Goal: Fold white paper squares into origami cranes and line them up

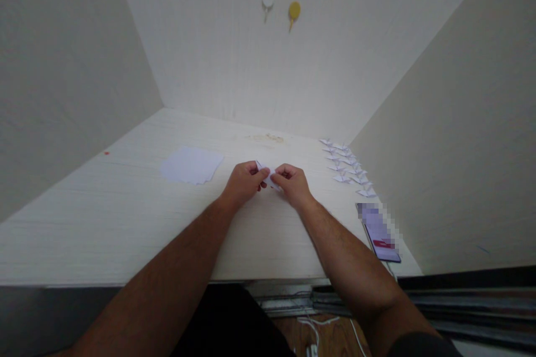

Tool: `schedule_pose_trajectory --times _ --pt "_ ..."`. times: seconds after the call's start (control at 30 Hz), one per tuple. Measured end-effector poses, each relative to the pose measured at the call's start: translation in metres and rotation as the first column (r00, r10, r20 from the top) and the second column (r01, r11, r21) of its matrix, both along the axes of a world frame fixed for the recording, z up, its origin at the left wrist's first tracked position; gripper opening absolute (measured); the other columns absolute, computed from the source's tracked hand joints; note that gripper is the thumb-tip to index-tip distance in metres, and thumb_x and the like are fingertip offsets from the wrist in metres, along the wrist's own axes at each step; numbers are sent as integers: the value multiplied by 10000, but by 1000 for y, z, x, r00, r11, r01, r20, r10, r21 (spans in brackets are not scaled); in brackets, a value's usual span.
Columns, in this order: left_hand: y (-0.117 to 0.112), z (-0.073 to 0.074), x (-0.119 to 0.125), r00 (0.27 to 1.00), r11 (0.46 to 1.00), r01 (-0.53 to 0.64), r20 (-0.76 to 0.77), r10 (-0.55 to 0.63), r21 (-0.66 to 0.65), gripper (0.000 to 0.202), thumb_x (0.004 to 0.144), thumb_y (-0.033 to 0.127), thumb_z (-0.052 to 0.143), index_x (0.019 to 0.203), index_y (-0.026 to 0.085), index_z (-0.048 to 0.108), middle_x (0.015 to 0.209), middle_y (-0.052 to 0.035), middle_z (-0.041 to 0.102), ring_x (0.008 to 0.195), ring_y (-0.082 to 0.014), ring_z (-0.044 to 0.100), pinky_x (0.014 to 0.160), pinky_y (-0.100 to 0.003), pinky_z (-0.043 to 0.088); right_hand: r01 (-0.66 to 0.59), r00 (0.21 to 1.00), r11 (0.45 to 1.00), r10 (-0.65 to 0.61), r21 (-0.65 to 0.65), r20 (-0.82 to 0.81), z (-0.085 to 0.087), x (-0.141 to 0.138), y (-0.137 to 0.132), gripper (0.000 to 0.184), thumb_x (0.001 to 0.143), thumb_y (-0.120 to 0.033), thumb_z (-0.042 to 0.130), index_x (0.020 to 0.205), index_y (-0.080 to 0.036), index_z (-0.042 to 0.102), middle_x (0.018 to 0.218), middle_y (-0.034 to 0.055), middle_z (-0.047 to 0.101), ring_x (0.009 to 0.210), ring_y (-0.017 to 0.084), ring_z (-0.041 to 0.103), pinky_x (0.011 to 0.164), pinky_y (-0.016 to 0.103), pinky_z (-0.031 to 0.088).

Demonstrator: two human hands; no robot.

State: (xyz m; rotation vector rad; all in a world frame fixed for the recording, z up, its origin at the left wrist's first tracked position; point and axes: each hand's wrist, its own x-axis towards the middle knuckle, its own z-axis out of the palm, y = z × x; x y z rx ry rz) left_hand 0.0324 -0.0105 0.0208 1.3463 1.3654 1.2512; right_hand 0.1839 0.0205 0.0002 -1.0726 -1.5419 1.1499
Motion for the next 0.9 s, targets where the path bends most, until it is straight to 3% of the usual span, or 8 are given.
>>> schedule_pose_trajectory --times 0.4,0.9 --pt "0 -1 0 1000 998 -5 -16 6 64 185 755 322 631 659 164 617 525 43 537 520 -105 475 538 -231 379 37 998 993 -42 114 38 3 -2 -6 168 692 -326 657 628 -207 557 538 -56 462 497 93 370 504 249 283" --pt "-2 2 3 1000 997 -9 7 8 73 211 710 323 660 593 166 580 498 48 513 501 -96 433 518 -235 345 87 991 984 -101 156 85 4 -4 -7 221 701 -366 656 607 -195 553 505 -60 444 489 83 350 480 232 259"
